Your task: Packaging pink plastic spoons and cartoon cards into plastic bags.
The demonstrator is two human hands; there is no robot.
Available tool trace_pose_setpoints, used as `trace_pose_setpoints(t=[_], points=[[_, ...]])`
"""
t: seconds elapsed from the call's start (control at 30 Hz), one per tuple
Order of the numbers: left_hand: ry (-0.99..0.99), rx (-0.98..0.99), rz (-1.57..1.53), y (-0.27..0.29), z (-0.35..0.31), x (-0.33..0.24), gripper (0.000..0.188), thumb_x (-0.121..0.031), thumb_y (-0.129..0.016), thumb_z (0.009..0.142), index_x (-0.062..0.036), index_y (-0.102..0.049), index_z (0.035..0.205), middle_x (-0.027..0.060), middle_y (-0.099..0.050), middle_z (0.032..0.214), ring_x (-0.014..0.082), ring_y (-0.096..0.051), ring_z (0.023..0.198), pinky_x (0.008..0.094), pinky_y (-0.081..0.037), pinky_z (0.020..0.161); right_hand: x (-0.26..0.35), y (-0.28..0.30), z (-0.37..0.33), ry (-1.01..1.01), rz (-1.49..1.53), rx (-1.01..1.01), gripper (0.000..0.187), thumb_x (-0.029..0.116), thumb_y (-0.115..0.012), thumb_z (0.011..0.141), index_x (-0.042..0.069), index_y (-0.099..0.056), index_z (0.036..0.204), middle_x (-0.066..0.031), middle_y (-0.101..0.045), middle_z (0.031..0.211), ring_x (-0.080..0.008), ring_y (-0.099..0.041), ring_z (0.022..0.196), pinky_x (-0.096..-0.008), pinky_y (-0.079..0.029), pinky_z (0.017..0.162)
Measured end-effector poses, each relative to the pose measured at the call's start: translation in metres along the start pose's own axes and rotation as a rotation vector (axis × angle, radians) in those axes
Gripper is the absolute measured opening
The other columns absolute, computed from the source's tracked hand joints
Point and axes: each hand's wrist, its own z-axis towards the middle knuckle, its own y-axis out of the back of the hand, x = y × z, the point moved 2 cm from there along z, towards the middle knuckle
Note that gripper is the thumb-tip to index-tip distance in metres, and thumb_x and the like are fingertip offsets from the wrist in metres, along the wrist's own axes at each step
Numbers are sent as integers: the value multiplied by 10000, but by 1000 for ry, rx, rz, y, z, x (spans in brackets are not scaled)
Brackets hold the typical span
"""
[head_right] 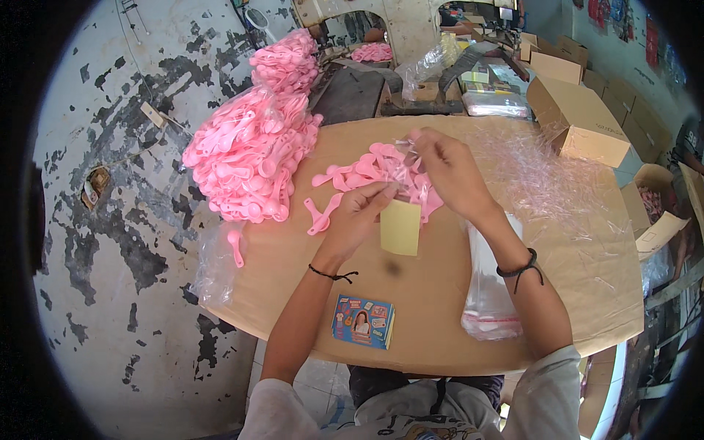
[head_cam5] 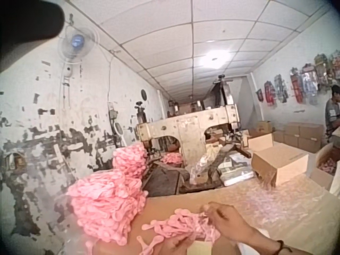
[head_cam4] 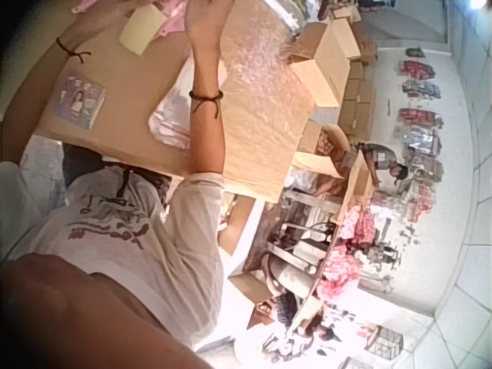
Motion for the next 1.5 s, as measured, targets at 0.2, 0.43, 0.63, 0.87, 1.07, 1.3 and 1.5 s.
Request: trace_pose_setpoints(t=[0.2,0.43,0.63,0.87,1.07,1.3,1.5], points=[[13,-181,-160,10,0,-11,298,-250,-517,1001,-34,-649,1158,27,-697,974,63,-646,807,228,-536,687,-8,8,0,-105,-102,172,332,319,-560,975,6,-649,1040,-28,-645,817,-91,-549,714,-246,-470,688],[36,-254,-291,11,3,-8,306,-253,-483,1019,-24,-651,1132,25,-692,933,56,-637,782,203,-505,667,-23,-9,-2,-130,21,283,142,125,-689,892,17,-675,985,9,-655,804,-39,-570,717,-215,-471,660],[19,-272,-321,8,4,-9,402,-350,-432,1031,-20,-655,1084,42,-691,875,79,-656,703,207,-515,579,-22,-13,-3,-55,52,331,169,101,-669,902,-2,-675,1036,-8,-655,813,-47,-569,701,-220,-470,631],[18,-254,-398,10,2,-10,388,-329,-439,1029,-9,-652,1089,49,-693,845,94,-667,679,220,-533,558,-21,-20,-5,-140,103,319,178,81,-653,909,-10,-645,1062,-24,-667,881,-85,-617,768,-246,-521,713],[-47,-236,-313,10,5,0,382,-318,-439,1031,-7,-656,1075,35,-680,833,72,-637,655,208,-505,552,-15,-19,-7,-107,104,339,204,132,-667,908,11,-673,1072,-15,-670,795,-73,-600,683,-231,-496,642],[2,-144,-262,18,0,-11,364,-298,-451,1030,0,-651,1093,19,-675,861,44,-616,723,198,-491,594,-9,-12,-5,-140,63,314,198,127,-679,897,16,-716,1056,-30,-689,796,-67,-593,659,-232,-499,632],[-27,10,-64,26,-1,-20,291,-209,-531,993,-45,-598,1223,36,-684,1008,91,-656,883,248,-546,721,-2,-4,-4,-126,43,315,214,107,-662,905,44,-710,1103,-32,-702,837,-64,-575,675,-227,-491,646]])
